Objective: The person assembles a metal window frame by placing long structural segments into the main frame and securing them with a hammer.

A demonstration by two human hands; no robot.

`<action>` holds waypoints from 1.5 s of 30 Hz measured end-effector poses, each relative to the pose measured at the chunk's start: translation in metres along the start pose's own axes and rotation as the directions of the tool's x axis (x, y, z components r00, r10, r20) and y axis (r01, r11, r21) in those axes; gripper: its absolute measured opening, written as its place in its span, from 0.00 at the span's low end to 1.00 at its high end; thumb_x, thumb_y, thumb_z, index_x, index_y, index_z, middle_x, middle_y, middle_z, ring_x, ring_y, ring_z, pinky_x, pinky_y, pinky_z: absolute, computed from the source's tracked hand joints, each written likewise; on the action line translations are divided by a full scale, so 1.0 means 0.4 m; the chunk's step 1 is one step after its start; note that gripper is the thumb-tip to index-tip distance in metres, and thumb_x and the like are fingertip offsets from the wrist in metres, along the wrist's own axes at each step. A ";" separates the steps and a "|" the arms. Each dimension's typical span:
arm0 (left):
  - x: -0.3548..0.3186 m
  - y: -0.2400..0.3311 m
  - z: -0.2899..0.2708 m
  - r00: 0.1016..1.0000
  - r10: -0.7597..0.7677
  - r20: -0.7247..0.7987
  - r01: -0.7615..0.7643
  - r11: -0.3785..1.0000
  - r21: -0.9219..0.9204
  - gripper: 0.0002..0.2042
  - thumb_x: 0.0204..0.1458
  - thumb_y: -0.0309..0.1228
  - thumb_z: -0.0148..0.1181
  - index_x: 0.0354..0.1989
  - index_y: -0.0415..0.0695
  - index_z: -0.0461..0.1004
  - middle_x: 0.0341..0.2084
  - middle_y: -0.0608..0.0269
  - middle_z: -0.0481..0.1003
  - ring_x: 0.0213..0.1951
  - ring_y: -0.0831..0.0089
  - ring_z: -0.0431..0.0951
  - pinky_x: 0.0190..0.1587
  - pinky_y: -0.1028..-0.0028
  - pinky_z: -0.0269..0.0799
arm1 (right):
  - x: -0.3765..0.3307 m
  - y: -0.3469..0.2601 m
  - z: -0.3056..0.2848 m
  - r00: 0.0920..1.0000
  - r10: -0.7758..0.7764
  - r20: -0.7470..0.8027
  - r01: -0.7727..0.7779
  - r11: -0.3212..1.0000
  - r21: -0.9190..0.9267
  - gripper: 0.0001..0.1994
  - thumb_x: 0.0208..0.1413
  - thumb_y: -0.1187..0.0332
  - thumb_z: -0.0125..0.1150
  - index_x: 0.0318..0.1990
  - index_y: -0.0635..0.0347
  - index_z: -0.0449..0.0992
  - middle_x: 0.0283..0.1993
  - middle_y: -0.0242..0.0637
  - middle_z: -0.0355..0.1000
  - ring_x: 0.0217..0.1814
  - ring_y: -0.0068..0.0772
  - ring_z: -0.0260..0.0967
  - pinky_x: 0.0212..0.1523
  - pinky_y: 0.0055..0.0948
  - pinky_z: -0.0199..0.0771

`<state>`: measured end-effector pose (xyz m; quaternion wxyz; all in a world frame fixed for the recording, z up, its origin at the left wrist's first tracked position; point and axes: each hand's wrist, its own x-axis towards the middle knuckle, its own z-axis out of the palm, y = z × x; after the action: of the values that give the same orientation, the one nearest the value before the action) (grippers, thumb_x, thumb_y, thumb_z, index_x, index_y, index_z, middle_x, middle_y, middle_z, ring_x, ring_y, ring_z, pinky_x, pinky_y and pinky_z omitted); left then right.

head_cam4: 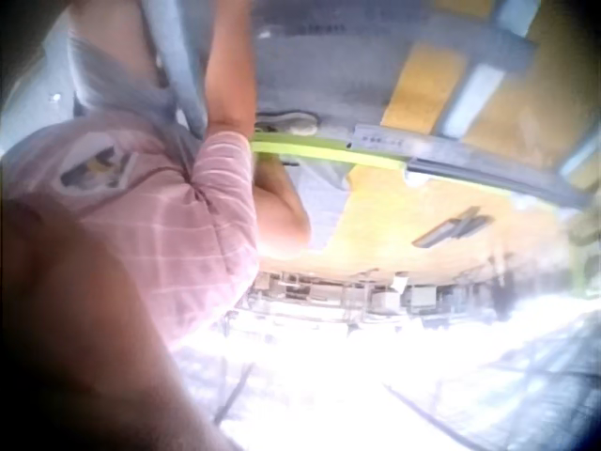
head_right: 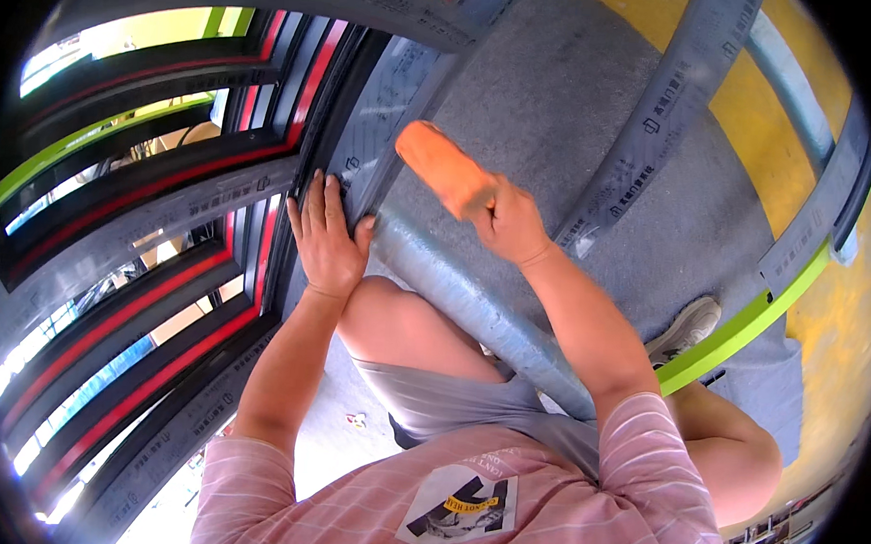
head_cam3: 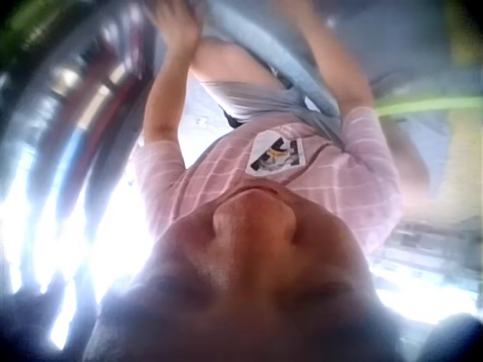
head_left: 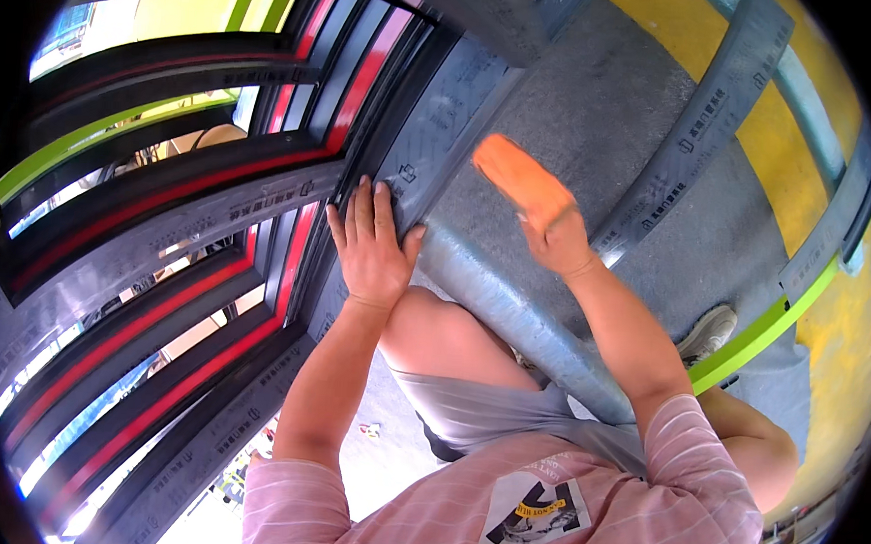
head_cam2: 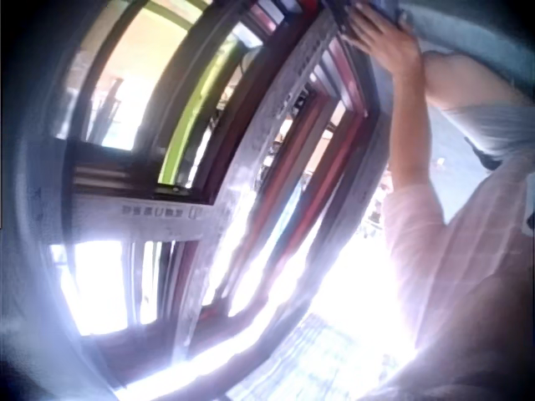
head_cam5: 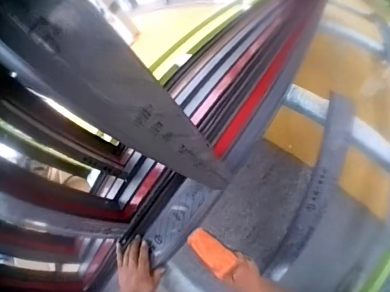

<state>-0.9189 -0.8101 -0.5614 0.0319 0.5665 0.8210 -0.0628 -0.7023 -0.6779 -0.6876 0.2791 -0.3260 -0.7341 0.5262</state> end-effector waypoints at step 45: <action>-0.029 0.171 0.099 0.837 -0.457 -0.300 0.380 0.881 -0.283 0.28 0.62 0.40 0.56 0.70 0.45 0.63 0.71 0.52 0.62 0.72 0.54 0.59 0.72 0.52 0.52 | 0.035 -0.431 0.005 0.708 0.112 0.697 0.205 0.912 -0.355 0.23 0.57 0.54 0.66 0.56 0.55 0.75 0.41 0.44 0.80 0.40 0.51 0.80 0.41 0.47 0.79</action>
<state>-0.8517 -0.8023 -0.6036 -0.0724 0.3673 0.9190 0.1235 -0.7446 -0.7086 -0.5227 -0.0826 -0.1321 -0.8854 0.4380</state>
